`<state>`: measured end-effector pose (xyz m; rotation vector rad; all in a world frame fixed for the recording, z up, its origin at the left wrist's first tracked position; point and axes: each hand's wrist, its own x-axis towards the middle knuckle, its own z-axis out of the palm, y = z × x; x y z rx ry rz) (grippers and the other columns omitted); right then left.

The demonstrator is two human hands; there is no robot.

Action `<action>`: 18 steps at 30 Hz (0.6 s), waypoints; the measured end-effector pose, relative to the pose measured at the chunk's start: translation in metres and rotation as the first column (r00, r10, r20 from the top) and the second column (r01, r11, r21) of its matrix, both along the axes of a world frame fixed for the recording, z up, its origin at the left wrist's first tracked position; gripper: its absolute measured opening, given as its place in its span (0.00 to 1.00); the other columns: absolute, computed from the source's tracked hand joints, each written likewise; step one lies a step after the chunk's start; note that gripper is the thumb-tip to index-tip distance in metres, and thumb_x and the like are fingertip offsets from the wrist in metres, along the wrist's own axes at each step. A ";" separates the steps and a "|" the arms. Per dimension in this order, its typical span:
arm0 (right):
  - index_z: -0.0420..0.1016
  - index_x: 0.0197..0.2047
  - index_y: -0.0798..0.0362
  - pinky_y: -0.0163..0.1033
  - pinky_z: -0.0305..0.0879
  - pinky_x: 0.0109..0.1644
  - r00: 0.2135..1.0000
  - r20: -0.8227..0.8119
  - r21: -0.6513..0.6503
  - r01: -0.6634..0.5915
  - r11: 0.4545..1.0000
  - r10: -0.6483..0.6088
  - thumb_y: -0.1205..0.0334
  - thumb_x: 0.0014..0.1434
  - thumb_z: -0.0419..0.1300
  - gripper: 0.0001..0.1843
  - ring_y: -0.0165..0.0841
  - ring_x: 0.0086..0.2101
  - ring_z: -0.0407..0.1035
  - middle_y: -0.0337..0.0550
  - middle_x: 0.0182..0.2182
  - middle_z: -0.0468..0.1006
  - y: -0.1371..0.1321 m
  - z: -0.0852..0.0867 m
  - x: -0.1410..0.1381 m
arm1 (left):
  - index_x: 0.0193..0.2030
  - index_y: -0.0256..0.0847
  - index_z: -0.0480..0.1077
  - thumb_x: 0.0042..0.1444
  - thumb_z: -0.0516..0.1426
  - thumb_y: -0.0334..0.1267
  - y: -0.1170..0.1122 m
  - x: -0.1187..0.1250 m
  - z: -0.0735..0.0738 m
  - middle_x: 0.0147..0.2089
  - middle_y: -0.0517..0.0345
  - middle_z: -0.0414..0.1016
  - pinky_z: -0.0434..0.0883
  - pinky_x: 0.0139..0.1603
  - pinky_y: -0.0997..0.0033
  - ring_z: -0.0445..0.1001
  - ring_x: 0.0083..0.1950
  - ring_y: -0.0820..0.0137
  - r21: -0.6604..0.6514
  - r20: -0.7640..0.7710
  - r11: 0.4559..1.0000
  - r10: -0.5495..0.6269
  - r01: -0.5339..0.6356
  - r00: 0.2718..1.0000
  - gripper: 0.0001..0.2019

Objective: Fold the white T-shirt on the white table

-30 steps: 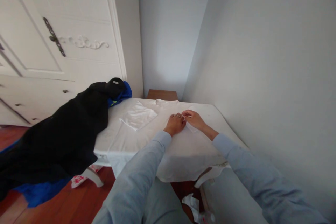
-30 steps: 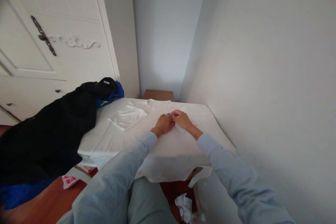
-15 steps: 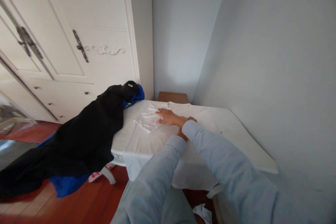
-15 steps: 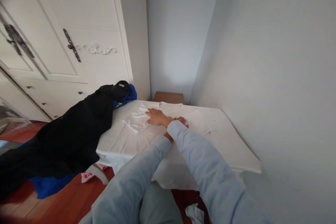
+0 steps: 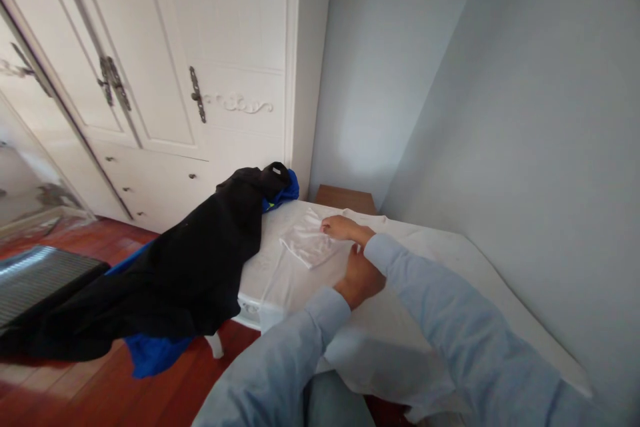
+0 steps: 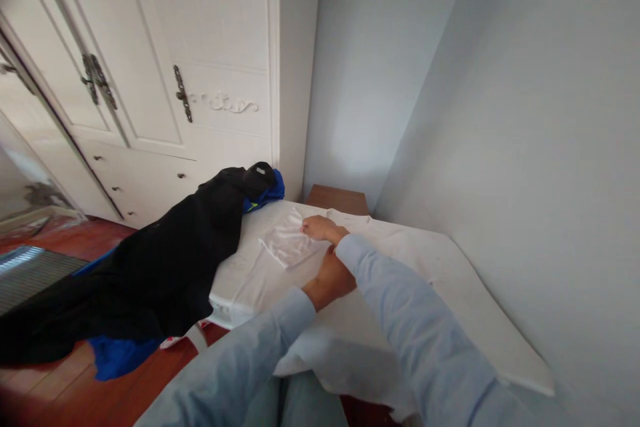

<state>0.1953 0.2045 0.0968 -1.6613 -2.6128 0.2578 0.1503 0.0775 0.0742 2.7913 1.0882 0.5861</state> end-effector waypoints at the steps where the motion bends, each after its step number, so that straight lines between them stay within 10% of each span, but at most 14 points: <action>1: 0.80 0.47 0.54 0.41 0.68 0.49 1.000 -0.018 0.032 0.021 0.999 -0.020 0.62 0.68 0.51 0.16 0.43 0.47 0.75 0.53 0.48 0.81 0.005 0.000 -0.004 | 0.55 0.36 0.74 0.64 0.55 0.36 0.001 -0.014 0.003 0.59 0.38 0.73 0.66 0.63 0.46 0.70 0.61 0.52 0.003 -0.007 1.000 0.022 -0.022 1.000 0.15; 9: 0.75 0.59 0.51 0.41 0.66 0.60 0.997 -0.074 0.011 -0.036 0.999 0.037 0.79 0.55 0.55 0.30 0.41 0.56 0.72 0.48 0.57 0.77 0.049 -0.016 -0.035 | 0.55 0.32 0.73 0.66 0.50 0.39 0.030 -0.120 -0.006 0.64 0.35 0.69 0.58 0.69 0.46 0.60 0.71 0.50 0.023 -0.114 0.963 0.268 -0.267 0.957 0.18; 18: 0.67 0.67 0.53 0.38 0.57 0.67 0.996 -0.065 0.019 -0.055 0.998 0.056 0.80 0.58 0.50 0.35 0.37 0.63 0.64 0.47 0.65 0.68 0.063 -0.027 -0.040 | 0.55 0.34 0.73 0.70 0.47 0.44 0.031 -0.129 -0.033 0.64 0.39 0.70 0.58 0.69 0.46 0.63 0.69 0.52 -0.066 0.024 0.964 0.260 -0.258 0.965 0.19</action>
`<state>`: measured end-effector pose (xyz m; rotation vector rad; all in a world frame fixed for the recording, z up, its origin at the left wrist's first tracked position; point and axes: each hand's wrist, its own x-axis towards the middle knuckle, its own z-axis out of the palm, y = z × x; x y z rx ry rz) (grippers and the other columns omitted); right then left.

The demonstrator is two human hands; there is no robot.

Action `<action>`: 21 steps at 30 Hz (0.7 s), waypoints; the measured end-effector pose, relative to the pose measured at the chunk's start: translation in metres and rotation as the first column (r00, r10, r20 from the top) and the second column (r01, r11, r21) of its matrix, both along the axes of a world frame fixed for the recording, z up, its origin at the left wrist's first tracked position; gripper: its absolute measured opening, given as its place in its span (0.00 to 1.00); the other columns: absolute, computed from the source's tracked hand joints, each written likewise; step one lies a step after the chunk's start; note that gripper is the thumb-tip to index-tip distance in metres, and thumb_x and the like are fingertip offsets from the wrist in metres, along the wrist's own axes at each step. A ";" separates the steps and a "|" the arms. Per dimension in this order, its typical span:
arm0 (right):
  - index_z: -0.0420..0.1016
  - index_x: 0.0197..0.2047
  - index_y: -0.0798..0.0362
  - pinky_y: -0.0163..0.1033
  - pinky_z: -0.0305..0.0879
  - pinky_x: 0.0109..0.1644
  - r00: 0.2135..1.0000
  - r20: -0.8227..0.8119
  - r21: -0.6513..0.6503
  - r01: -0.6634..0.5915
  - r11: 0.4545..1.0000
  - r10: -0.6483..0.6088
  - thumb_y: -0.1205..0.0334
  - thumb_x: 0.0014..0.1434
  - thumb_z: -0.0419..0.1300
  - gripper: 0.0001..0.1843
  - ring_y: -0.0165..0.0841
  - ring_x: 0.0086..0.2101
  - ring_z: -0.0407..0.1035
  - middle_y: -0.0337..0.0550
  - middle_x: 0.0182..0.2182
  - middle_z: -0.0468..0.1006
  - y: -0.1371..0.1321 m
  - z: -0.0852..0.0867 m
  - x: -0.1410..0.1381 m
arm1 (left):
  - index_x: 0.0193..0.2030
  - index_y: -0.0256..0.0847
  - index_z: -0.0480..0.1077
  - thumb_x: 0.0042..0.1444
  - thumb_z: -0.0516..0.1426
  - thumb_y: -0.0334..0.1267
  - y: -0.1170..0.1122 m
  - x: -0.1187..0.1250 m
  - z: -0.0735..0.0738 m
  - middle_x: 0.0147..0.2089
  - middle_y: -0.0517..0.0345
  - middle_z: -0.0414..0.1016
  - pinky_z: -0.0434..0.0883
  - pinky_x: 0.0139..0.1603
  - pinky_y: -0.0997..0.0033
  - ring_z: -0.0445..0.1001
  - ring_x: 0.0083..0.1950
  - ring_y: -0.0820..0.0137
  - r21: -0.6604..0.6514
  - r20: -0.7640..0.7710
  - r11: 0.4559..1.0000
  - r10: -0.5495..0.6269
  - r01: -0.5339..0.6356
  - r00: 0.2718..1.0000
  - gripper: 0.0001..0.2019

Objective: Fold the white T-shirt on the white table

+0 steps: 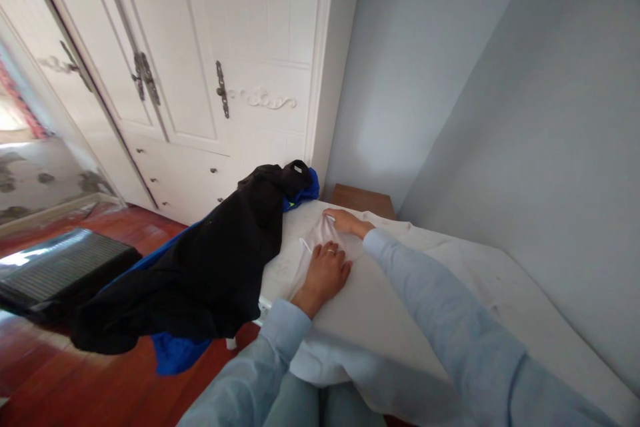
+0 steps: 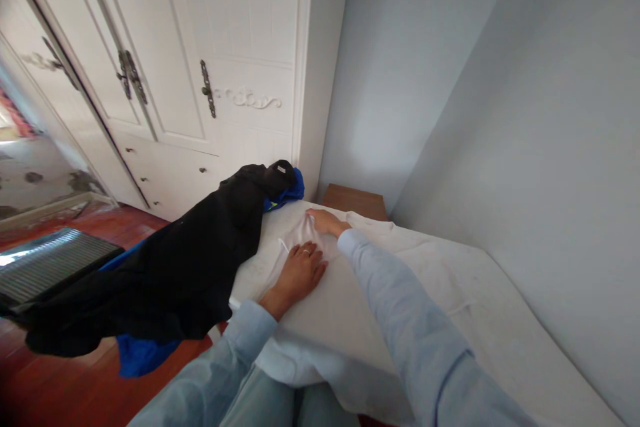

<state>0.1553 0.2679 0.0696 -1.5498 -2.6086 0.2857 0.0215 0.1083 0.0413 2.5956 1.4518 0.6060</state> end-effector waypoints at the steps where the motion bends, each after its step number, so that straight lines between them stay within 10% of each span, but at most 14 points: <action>1: 0.66 0.68 0.54 0.37 0.57 0.68 1.000 0.008 -0.001 0.003 1.000 -0.003 0.79 0.58 0.50 0.35 0.37 0.64 0.63 0.48 0.66 0.67 0.000 -0.001 0.000 | 0.54 0.34 0.73 0.70 0.47 0.44 0.000 0.000 0.001 0.64 0.39 0.70 0.57 0.70 0.46 0.62 0.69 0.52 0.006 0.013 1.000 0.007 -0.007 1.000 0.19; 15: 0.64 0.68 0.61 0.55 0.50 0.71 0.993 0.106 0.068 0.055 0.996 -0.062 0.81 0.59 0.48 0.34 0.46 0.67 0.58 0.59 0.68 0.62 -0.006 -0.005 -0.024 | 0.58 0.31 0.70 0.71 0.46 0.47 -0.002 0.000 -0.006 0.65 0.35 0.68 0.56 0.70 0.45 0.62 0.70 0.50 0.035 0.026 0.999 -0.001 0.000 1.000 0.23; 21: 0.72 0.63 0.59 0.41 0.54 0.70 0.998 -0.016 0.189 -0.054 0.981 0.058 0.79 0.59 0.47 0.31 0.38 0.64 0.63 0.52 0.63 0.70 -0.030 0.004 -0.044 | 0.55 0.30 0.73 0.70 0.49 0.45 0.002 -0.001 -0.008 0.60 0.34 0.73 0.59 0.68 0.45 0.67 0.65 0.50 0.092 0.031 0.996 -0.018 0.015 0.999 0.21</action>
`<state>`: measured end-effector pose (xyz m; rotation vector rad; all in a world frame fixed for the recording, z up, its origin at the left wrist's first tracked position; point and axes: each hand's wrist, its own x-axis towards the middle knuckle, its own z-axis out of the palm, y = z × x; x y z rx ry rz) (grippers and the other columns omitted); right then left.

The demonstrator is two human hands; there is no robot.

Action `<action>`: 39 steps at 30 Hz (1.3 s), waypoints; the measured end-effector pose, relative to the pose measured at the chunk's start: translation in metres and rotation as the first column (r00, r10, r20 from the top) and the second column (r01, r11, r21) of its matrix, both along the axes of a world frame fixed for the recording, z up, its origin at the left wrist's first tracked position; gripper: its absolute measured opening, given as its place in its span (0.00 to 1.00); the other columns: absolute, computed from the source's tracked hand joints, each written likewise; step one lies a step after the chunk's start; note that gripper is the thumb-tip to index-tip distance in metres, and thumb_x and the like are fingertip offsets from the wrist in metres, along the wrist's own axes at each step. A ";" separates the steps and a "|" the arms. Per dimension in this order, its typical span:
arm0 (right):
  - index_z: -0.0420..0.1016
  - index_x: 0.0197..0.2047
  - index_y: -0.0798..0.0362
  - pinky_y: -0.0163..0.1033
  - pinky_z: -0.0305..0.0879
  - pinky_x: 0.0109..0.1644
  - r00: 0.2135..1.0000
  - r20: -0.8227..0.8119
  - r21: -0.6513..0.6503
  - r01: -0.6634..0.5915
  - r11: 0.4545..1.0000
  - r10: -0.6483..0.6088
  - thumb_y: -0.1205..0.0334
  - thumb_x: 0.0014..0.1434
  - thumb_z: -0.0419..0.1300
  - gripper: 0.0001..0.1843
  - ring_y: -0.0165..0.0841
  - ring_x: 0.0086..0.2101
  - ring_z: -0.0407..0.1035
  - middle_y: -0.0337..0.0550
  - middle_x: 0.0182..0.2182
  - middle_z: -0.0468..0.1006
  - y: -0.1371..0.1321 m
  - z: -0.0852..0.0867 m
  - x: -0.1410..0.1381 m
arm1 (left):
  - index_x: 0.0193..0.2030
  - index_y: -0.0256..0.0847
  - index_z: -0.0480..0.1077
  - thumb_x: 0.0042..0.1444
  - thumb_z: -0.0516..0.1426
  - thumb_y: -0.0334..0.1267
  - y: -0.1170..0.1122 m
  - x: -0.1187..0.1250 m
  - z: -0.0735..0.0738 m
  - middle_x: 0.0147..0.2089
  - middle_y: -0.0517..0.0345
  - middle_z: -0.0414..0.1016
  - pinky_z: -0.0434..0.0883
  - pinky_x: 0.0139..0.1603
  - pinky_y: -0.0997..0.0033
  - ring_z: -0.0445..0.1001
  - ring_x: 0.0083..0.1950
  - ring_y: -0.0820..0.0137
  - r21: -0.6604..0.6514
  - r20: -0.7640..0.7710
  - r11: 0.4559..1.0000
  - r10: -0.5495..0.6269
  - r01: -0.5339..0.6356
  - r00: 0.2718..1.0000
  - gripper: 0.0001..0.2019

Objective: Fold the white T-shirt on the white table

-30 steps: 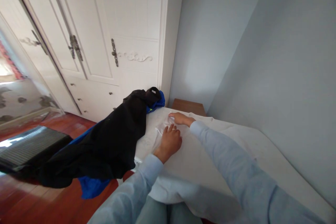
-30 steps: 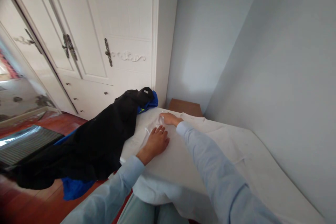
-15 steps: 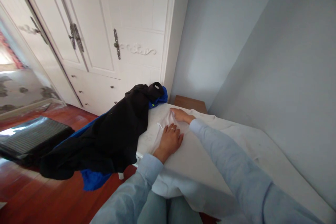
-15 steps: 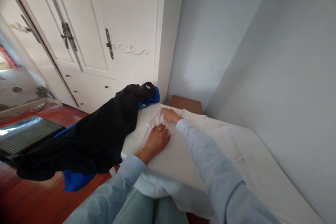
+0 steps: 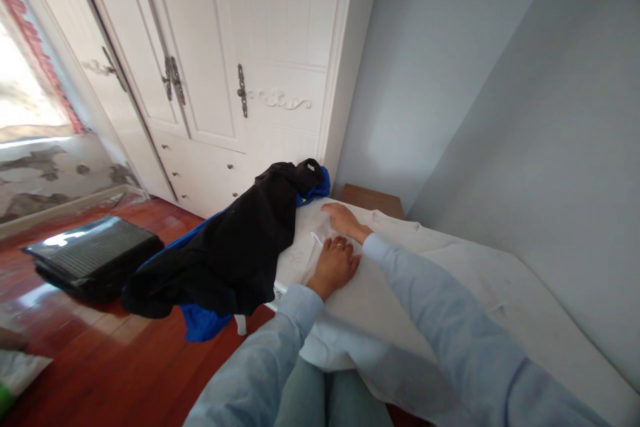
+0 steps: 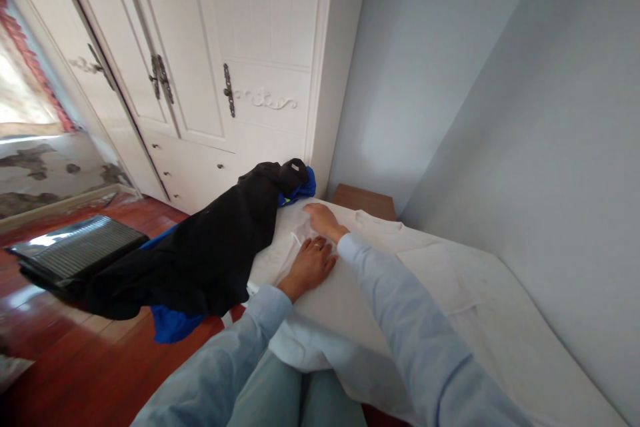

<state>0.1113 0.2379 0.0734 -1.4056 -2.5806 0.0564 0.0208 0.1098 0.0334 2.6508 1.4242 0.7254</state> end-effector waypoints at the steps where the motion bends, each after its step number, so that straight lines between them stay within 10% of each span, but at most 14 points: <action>1: 0.76 0.60 0.57 0.40 0.57 0.68 0.997 -0.027 -0.021 -0.069 0.997 0.068 0.78 0.59 0.48 0.29 0.38 0.61 0.67 0.50 0.60 0.74 -0.005 -0.001 -0.005 | 0.55 0.30 0.74 0.69 0.50 0.45 0.001 0.000 0.000 0.58 0.34 0.74 0.59 0.67 0.45 0.68 0.64 0.49 0.004 0.004 1.000 0.000 0.000 1.000 0.21; 5: 0.83 0.50 0.52 0.40 0.66 0.62 0.942 -0.219 -0.128 -0.287 0.949 0.255 0.75 0.56 0.51 0.25 0.37 0.53 0.75 0.42 0.51 0.82 -0.024 -0.010 -0.017 | 0.57 0.28 0.74 0.67 0.51 0.42 0.003 0.001 -0.004 0.55 0.34 0.77 0.59 0.67 0.44 0.72 0.61 0.49 -0.025 0.034 1.000 -0.002 0.003 0.999 0.21; 14: 0.80 0.53 0.52 0.47 0.66 0.65 0.640 -0.757 -0.007 -0.204 0.979 0.128 0.72 0.55 0.50 0.26 0.36 0.55 0.74 0.46 0.55 0.79 -0.076 -0.015 0.011 | 0.62 0.29 0.71 0.65 0.53 0.39 0.007 0.000 -0.004 0.61 0.34 0.73 0.60 0.67 0.46 0.68 0.64 0.49 -0.038 0.015 0.999 0.003 -0.002 1.000 0.22; 25: 0.74 0.48 0.50 0.54 0.71 0.59 0.084 -0.945 -0.320 -0.064 0.945 -0.315 0.53 0.53 0.66 0.21 0.43 0.48 0.78 0.51 0.55 0.78 -0.149 -0.014 0.117 | 0.53 0.34 0.73 0.70 0.48 0.42 0.001 -0.001 0.005 0.61 0.39 0.71 0.60 0.67 0.50 0.67 0.65 0.56 0.000 -0.051 1.000 0.006 -0.006 0.999 0.17; 35: 0.79 0.37 0.51 0.51 0.78 0.47 -0.360 -0.885 -0.391 0.230 0.891 -0.295 0.48 0.44 0.74 0.21 0.39 0.34 0.79 0.47 0.35 0.83 -0.313 -0.033 0.172 | 0.48 0.36 0.76 0.68 0.49 0.36 0.010 -0.006 0.012 0.56 0.43 0.77 0.65 0.66 0.58 0.72 0.63 0.60 -0.054 0.200 0.997 -0.042 0.054 0.979 0.15; 39: 0.80 0.34 0.50 0.46 0.79 0.44 -0.484 -0.828 -0.486 0.371 0.791 -0.282 0.50 0.40 0.76 0.19 0.38 0.34 0.79 0.45 0.31 0.82 -0.378 -0.071 0.177 | 0.45 0.37 0.77 0.67 0.51 0.39 -0.031 -0.010 0.032 0.51 0.44 0.80 0.69 0.63 0.59 0.75 0.58 0.61 0.077 0.620 0.995 0.001 -0.063 0.785 0.14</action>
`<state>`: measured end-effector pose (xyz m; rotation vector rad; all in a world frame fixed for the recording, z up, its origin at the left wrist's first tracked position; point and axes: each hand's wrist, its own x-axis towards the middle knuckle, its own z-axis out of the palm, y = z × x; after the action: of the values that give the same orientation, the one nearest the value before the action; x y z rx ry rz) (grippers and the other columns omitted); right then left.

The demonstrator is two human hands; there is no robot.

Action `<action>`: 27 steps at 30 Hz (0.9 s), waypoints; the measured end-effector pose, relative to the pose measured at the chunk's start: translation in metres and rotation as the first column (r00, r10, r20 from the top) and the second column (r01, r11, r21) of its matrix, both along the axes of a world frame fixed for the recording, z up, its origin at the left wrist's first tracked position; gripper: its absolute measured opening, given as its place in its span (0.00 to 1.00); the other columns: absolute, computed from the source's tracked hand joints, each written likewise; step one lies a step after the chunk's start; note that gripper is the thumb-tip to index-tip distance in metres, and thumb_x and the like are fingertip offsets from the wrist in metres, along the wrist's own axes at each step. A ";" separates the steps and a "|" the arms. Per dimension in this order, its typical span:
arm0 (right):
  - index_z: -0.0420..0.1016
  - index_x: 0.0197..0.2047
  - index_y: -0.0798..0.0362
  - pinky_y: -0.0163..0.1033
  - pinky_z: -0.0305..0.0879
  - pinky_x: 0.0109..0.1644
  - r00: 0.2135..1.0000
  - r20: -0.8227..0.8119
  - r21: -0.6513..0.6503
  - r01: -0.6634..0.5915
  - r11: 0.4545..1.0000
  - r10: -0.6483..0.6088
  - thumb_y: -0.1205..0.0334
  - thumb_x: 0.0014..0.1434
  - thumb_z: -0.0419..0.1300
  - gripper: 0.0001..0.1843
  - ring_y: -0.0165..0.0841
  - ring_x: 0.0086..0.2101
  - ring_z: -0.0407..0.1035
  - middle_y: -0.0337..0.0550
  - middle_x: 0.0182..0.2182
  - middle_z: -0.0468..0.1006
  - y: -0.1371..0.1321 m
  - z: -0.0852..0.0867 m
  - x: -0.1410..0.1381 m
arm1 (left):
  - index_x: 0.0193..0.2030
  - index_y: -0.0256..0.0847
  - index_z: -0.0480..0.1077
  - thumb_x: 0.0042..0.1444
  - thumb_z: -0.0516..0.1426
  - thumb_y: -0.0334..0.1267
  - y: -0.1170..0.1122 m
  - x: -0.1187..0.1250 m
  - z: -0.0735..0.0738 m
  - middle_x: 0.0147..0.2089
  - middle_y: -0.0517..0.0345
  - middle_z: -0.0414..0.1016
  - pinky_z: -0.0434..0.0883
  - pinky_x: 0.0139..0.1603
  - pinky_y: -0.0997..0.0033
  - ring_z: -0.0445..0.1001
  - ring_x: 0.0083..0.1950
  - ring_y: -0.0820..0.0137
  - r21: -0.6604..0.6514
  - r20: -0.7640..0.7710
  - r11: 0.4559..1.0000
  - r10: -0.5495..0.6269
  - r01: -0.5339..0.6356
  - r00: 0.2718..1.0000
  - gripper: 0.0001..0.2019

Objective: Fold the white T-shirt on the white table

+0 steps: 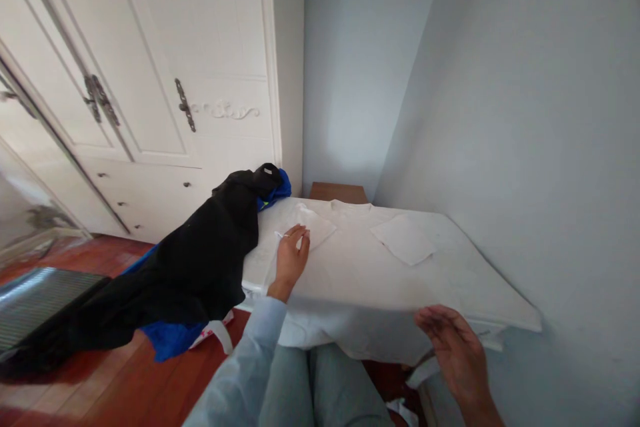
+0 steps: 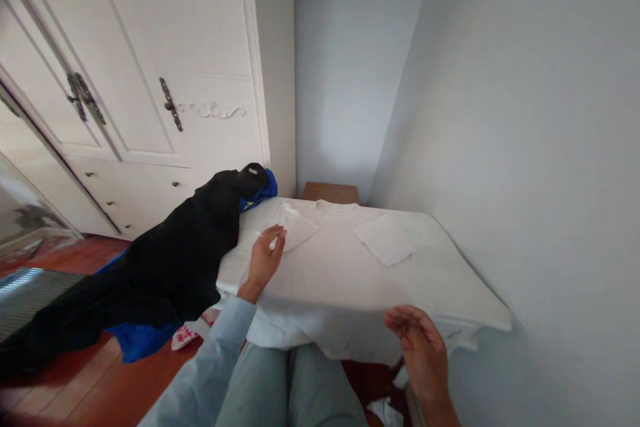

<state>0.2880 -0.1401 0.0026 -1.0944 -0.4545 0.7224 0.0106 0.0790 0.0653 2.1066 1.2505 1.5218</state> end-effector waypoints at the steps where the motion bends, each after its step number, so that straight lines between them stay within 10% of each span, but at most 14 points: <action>1: 0.80 0.34 0.50 0.44 0.79 0.42 0.999 -0.006 -0.027 0.035 0.999 -0.035 0.51 0.39 0.76 0.19 0.38 0.33 0.79 0.44 0.31 0.82 -0.012 -0.009 0.001 | 0.44 0.37 0.77 0.67 0.52 0.41 -0.019 0.000 0.002 0.49 0.45 0.80 0.70 0.61 0.59 0.76 0.55 0.61 0.024 0.137 0.999 0.032 -0.035 0.990 0.14; 7: 0.79 0.34 0.52 0.43 0.79 0.42 0.999 -0.031 -0.230 -0.046 0.972 0.040 0.49 0.40 0.74 0.21 0.39 0.34 0.79 0.47 0.33 0.83 -0.047 -0.044 -0.007 | 0.41 0.40 0.78 0.63 0.55 0.51 -0.145 0.004 -0.046 0.43 0.51 0.80 0.72 0.51 0.62 0.77 0.46 0.61 -0.352 0.506 0.936 0.173 0.020 0.845 0.17; 12: 0.79 0.38 0.52 0.49 0.77 0.45 0.976 -0.003 -0.325 -0.206 0.923 0.217 0.46 0.41 0.73 0.25 0.43 0.35 0.79 0.50 0.36 0.84 -0.047 -0.066 -0.019 | 0.42 0.42 0.75 0.48 0.63 0.46 -0.169 0.000 -0.097 0.45 0.51 0.78 0.71 0.48 0.62 0.76 0.50 0.59 -0.608 0.629 0.793 0.455 0.035 0.630 0.16; 16: 0.78 0.39 0.52 0.50 0.76 0.45 0.945 0.047 -0.373 -0.284 0.884 0.323 0.39 0.39 0.71 0.30 0.44 0.35 0.79 0.52 0.37 0.83 -0.049 -0.077 -0.028 | 0.40 0.43 0.70 0.45 0.62 0.43 -0.163 -0.011 -0.084 0.44 0.53 0.77 0.70 0.42 0.67 0.78 0.46 0.63 -0.628 0.749 0.762 0.537 0.157 0.388 0.14; 20: 0.78 0.40 0.53 0.51 0.74 0.48 0.875 0.090 -0.456 -0.389 0.801 0.476 0.36 0.40 0.68 0.32 0.46 0.37 0.79 0.55 0.39 0.83 -0.055 -0.085 -0.039 | 0.38 0.41 0.71 0.44 0.64 0.44 -0.176 -0.011 -0.070 0.40 0.53 0.78 0.70 0.38 0.70 0.78 0.41 0.65 -0.594 0.792 0.751 0.483 0.288 0.374 0.15; 27: 0.78 0.42 0.54 0.53 0.72 0.50 0.813 0.152 -0.488 -0.432 0.758 0.562 0.37 0.43 0.65 0.32 0.47 0.39 0.78 0.57 0.40 0.82 -0.056 -0.111 -0.050 | 0.39 0.40 0.73 0.41 0.65 0.39 -0.206 0.004 -0.091 0.40 0.53 0.79 0.70 0.36 0.72 0.77 0.38 0.68 -0.649 0.758 0.609 0.565 0.455 0.326 0.16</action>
<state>0.2383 -0.1957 -0.1083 -1.5360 -0.8978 1.1881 0.0149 -0.1270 -0.0259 0.2725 1.0956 1.3575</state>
